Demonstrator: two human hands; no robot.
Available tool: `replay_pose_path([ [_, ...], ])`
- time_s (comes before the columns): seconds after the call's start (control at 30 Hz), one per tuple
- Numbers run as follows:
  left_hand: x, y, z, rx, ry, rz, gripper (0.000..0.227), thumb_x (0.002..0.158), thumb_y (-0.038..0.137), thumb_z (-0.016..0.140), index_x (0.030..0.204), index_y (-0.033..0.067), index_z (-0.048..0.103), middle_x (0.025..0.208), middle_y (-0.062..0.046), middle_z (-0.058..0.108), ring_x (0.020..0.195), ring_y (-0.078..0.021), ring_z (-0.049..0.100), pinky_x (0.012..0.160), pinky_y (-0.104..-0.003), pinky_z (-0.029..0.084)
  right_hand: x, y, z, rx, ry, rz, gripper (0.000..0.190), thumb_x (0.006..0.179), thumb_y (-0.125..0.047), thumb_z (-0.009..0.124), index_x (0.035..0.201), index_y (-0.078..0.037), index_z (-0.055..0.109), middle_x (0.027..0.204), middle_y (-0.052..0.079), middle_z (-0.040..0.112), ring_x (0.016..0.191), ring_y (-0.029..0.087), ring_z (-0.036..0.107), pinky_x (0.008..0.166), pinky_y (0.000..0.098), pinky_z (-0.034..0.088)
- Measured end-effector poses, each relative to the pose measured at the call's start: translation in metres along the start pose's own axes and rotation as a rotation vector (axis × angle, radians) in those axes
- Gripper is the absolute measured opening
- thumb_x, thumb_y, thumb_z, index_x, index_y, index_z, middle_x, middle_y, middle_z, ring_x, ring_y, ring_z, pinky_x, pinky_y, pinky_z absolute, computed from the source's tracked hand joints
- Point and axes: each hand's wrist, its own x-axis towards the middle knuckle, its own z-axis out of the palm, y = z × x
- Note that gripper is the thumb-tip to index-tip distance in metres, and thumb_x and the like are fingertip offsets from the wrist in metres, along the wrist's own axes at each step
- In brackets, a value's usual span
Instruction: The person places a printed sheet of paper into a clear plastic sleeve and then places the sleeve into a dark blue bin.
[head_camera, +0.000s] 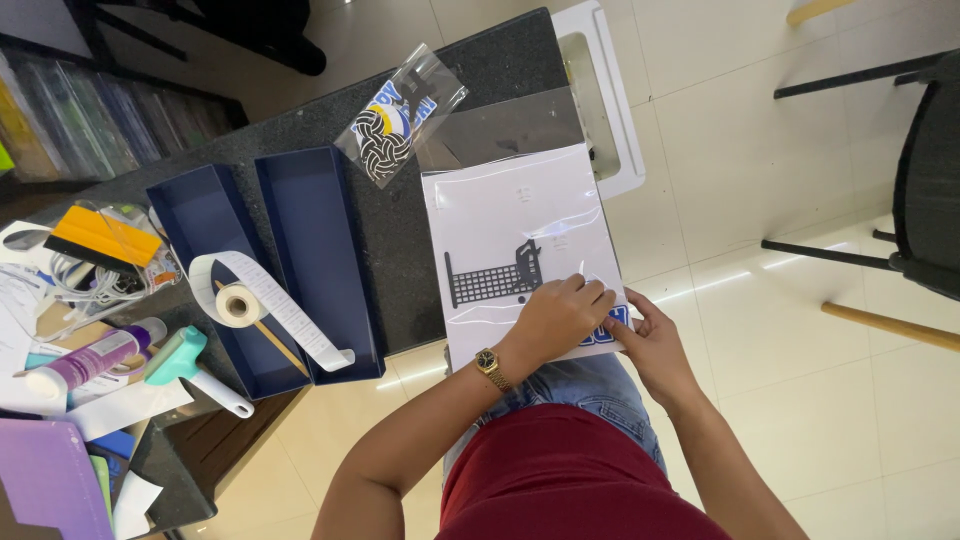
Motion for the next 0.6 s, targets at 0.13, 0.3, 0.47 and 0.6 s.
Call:
replay_pose_path([
  [0.13,0.007,0.004,-0.018,0.008,0.031,-0.037,0.021,0.096,0.020,0.069,0.114,0.0106,0.067,0.094,-0.007,0.067,0.088,-0.0245,0.072,0.071,-0.031,0.061,-0.014,-0.012,0.009,0.051,0.074,-0.003,0.056,0.097,-0.004,0.062,0.149,0.005,0.044,0.105,0.030,0.071,0.093,0.035,0.072,0.082,0.0430,0.061],
  [0.3,0.012,0.005,-0.029,-0.002,0.005,-0.022,0.026,0.095,0.020,0.071,0.118,0.0113,0.069,0.098,-0.010,0.070,0.089,-0.0248,0.073,0.073,-0.034,0.062,-0.016,0.013,0.006,0.076,0.182,-0.061,0.028,0.099,-0.005,0.064,0.124,0.008,0.060,0.091,0.026,0.073,0.078,0.031,0.075,0.074,0.0391,0.064],
  [0.47,0.011,0.006,0.002,0.013,-0.013,0.017,0.027,0.092,0.022,0.075,0.117,0.0135,0.069,0.103,-0.009,0.071,0.095,-0.0246,0.073,0.078,-0.034,0.062,-0.015,0.018,0.001,0.019,0.178,-0.090,0.023,0.098,-0.004,0.066,0.118,0.006,0.063,0.085,0.023,0.074,0.071,0.027,0.074,0.072,0.0361,0.064],
  [0.6,0.012,0.008,0.013,0.024,0.004,0.042,0.028,0.090,0.023,0.078,0.116,0.0153,0.071,0.102,-0.008,0.073,0.096,-0.0236,0.073,0.079,-0.034,0.062,-0.014,0.023,-0.002,-0.005,0.165,-0.088,0.022,0.098,-0.005,0.066,0.117,0.007,0.063,0.085,0.024,0.075,0.070,0.025,0.073,0.071,0.0337,0.063],
])
